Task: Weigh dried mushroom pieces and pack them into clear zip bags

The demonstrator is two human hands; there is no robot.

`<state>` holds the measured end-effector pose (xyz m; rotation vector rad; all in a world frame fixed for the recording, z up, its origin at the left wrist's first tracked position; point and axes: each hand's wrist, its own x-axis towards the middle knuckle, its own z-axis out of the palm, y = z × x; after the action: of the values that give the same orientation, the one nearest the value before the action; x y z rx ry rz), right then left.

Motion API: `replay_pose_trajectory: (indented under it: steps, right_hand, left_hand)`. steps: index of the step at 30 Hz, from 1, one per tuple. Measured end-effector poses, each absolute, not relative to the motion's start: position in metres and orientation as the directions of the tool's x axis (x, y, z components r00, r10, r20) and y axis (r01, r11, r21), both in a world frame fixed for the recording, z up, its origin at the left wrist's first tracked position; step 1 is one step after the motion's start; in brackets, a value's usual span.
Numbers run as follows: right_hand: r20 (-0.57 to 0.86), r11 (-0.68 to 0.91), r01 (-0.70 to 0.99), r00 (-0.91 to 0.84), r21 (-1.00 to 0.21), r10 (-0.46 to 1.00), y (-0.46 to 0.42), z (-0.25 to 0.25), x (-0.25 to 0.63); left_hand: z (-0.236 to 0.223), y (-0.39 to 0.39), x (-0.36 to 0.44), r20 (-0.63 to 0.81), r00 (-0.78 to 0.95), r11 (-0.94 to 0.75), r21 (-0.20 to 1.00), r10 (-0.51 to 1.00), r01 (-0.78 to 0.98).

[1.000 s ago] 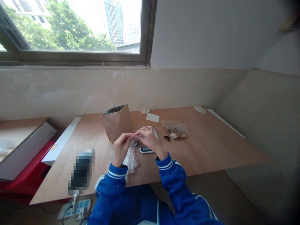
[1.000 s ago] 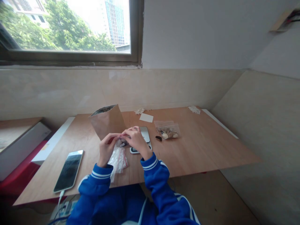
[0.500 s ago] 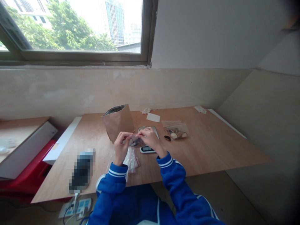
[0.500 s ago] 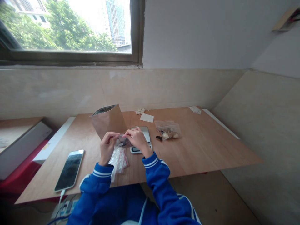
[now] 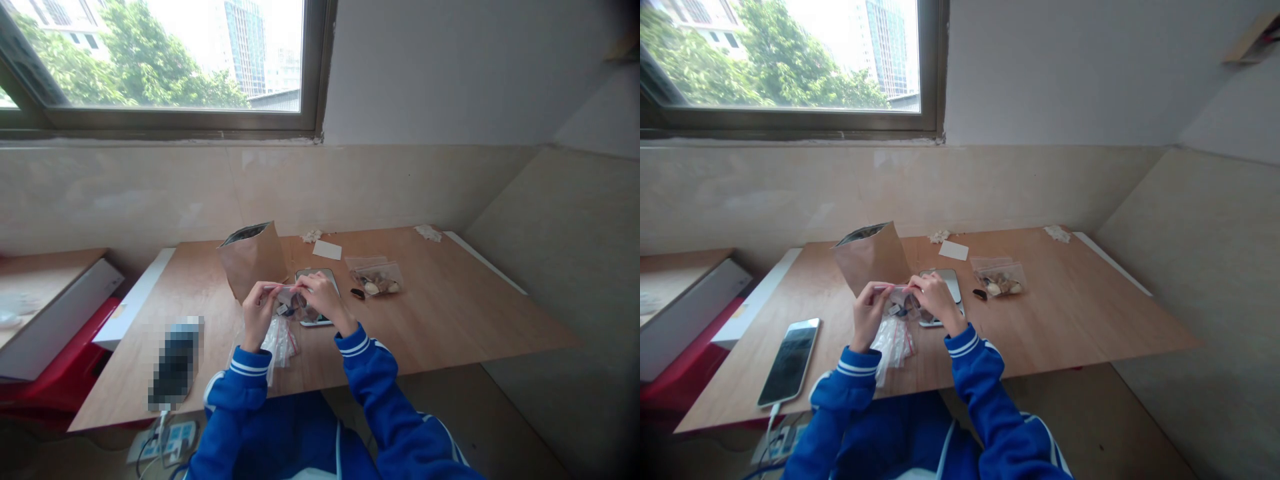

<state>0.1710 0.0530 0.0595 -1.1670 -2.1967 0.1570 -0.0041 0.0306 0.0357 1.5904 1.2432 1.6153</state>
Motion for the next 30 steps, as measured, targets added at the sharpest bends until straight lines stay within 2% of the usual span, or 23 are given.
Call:
replay_pose_trajectory:
  steps: [15,20,26,30]
  right_hand:
    - [0.439,0.551,0.751,-0.384,-0.364,0.812,0.05,0.061,0.18]
    - [0.45,0.544,0.738,-0.359,-0.4,0.818,0.05,0.061,0.184]
    - [0.486,0.563,0.735,-0.361,-0.378,0.796,0.053,0.056,0.192]
    - [0.472,0.563,0.697,-0.351,-0.445,0.808,0.057,0.049,0.201]
  left_hand:
    - [0.036,0.029,0.0,0.394,-0.211,-0.364,0.916,0.894,0.169]
    - [0.036,0.029,0.001,0.362,-0.248,-0.341,0.932,0.899,0.125]
    - [0.038,0.029,-0.001,0.329,-0.27,-0.314,0.944,0.905,0.098]
    - [0.037,0.03,-0.006,0.321,-0.318,-0.318,0.946,0.892,0.062]
